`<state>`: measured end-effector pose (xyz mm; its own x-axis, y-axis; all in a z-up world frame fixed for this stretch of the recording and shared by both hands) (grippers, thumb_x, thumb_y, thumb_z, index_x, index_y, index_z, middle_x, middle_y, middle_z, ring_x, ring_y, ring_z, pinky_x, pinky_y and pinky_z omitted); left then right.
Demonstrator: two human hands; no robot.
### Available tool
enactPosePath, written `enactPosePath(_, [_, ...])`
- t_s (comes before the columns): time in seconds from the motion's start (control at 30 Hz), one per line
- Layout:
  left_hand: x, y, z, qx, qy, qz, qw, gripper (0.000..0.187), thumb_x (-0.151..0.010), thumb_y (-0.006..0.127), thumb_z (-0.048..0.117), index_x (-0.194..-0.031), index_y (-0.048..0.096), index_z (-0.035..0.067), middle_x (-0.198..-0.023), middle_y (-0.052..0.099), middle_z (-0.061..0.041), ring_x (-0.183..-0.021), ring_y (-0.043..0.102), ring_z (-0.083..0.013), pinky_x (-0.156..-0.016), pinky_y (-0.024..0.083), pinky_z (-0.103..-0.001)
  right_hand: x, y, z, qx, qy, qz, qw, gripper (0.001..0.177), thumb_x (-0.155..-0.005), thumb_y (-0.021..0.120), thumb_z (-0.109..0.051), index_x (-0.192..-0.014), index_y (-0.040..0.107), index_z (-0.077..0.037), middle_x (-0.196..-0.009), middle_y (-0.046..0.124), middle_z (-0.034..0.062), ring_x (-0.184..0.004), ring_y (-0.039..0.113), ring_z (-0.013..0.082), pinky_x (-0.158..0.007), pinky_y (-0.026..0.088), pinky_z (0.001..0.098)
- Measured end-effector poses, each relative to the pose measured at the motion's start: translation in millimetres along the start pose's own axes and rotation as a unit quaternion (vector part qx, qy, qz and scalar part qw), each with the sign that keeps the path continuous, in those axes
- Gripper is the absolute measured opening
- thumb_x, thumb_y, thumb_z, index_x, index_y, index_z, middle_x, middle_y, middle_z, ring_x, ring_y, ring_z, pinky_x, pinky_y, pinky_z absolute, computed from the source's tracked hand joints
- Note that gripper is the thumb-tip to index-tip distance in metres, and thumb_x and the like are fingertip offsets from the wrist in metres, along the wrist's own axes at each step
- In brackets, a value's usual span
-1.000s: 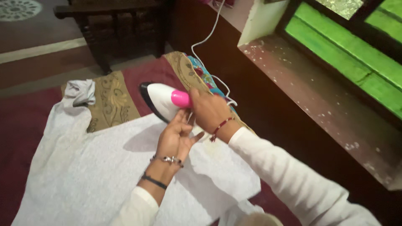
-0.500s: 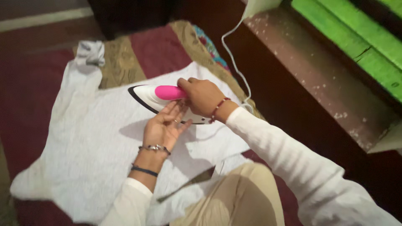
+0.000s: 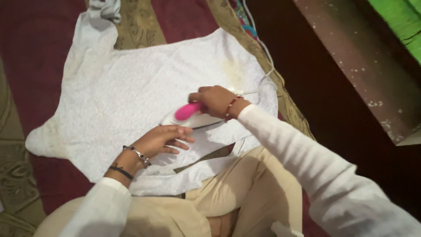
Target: The person irons a white patterned shirt laid out on a bed. They use a pink and white iron to smooth the fabric, repeatedly adjusting the shirt's position and folding sections as they work.
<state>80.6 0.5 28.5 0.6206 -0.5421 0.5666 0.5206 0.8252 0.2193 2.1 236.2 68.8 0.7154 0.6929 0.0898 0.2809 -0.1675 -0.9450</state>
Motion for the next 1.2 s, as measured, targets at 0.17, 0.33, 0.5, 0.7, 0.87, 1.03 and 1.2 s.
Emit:
enactPosePath(0.17, [-5.3,-41.1,-55.8,-0.091,-0.091,0.067,0.989,0.036,-0.097,0.053,0.033,-0.119,0.074,0.013,-0.109,0.08,-0.003,-0.088,0.071,-0.0128,-0.074,0.055,-0.03,27.4,30.8,15.2,-0.011,0.036,-0.116,0.993,0.036,-0.079,0.079,-0.028,-0.115,0.075,-0.027,-0.099,0.073,0.0008,-0.101,0.067,0.0232,-0.088,0.041,0.0457])
enactPosePath(0.33, [-26.6,-85.7,-109.6,-0.374,-0.252,0.156,0.879,0.043,-0.099,0.059,0.035,-0.093,0.082,-0.001,-0.091,0.081,-0.015,-0.077,0.072,-0.0286,-0.076,0.054,-0.043,33.7,76.9,-2.6,-0.043,0.079,-0.149,0.985,0.039,-0.078,0.079,-0.027,-0.117,0.076,-0.03,-0.098,0.072,0.0006,-0.099,0.067,0.0218,-0.092,0.037,0.0452])
enactPosePath(0.5, [-27.3,-134.7,-136.3,-0.539,-0.292,0.224,0.758,0.018,-0.086,0.067,0.017,-0.09,0.079,0.003,-0.092,0.077,-0.02,-0.081,0.074,-0.0347,-0.077,0.057,-0.049,17.3,111.8,-58.6,-0.064,0.06,-0.088,0.992,0.039,-0.079,0.078,-0.027,-0.118,0.075,-0.03,-0.094,0.075,0.0002,-0.093,0.069,0.0219,-0.089,0.038,0.0457])
enactPosePath(0.7, [8.8,-118.5,-117.1,-0.425,-0.332,0.25,0.804,0.036,-0.093,0.054,0.019,-0.083,0.083,0.0,-0.087,0.084,-0.018,-0.081,0.08,-0.0345,-0.079,0.058,-0.049,4.5,121.2,-102.6,-0.042,0.042,-0.075,0.995,0.031,-0.087,0.073,-0.026,-0.118,0.076,-0.029,-0.095,0.076,0.0028,-0.096,0.07,0.0233,-0.089,0.039,0.0456])
enactPosePath(0.87, [9.3,-103.9,-121.2,-0.501,-0.343,0.175,0.775,0.031,-0.092,0.06,0.023,-0.088,0.085,0.005,-0.095,0.082,-0.02,-0.088,0.078,-0.0357,-0.083,0.058,-0.051,22.6,108.5,-50.2,-0.026,0.048,-0.109,0.992,0.037,-0.086,0.073,-0.027,-0.123,0.073,-0.031,-0.097,0.077,0.0019,-0.094,0.072,0.0229,-0.094,0.039,0.0488])
enactPosePath(1.03, [-0.9,-85.0,-118.1,-0.499,-0.212,0.129,0.83,0.027,-0.087,0.064,0.025,-0.108,0.081,0.02,-0.116,0.075,-0.008,-0.106,0.068,-0.0316,-0.099,0.05,-0.052,68.2,80.4,33.5,0.028,0.098,-0.142,0.985,0.041,-0.084,0.076,-0.03,-0.125,0.073,-0.031,-0.104,0.078,0.0026,-0.096,0.073,0.0227,-0.096,0.047,0.0439])
enactPosePath(1.2, [-10.4,-74.3,-118.1,-0.544,-0.236,0.051,0.803,0.034,-0.083,0.069,0.023,-0.115,0.081,0.021,-0.125,0.075,-0.008,-0.113,0.07,-0.0306,-0.106,0.053,-0.05,87.6,62.5,56.8,0.002,0.127,-0.13,0.983,0.044,-0.081,0.079,-0.03,-0.125,0.073,-0.028,-0.106,0.078,0.0024,-0.1,0.072,0.0231,-0.096,0.048,0.0428])
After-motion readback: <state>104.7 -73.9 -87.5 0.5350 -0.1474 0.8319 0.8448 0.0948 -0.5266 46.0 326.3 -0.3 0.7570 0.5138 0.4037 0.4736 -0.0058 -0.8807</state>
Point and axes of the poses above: each hand's wrist, its own x-axis away from the middle knuckle, its own y-axis out of the palm, z = x × y, the point moved 1 cm from there along -x, towards the middle knuckle
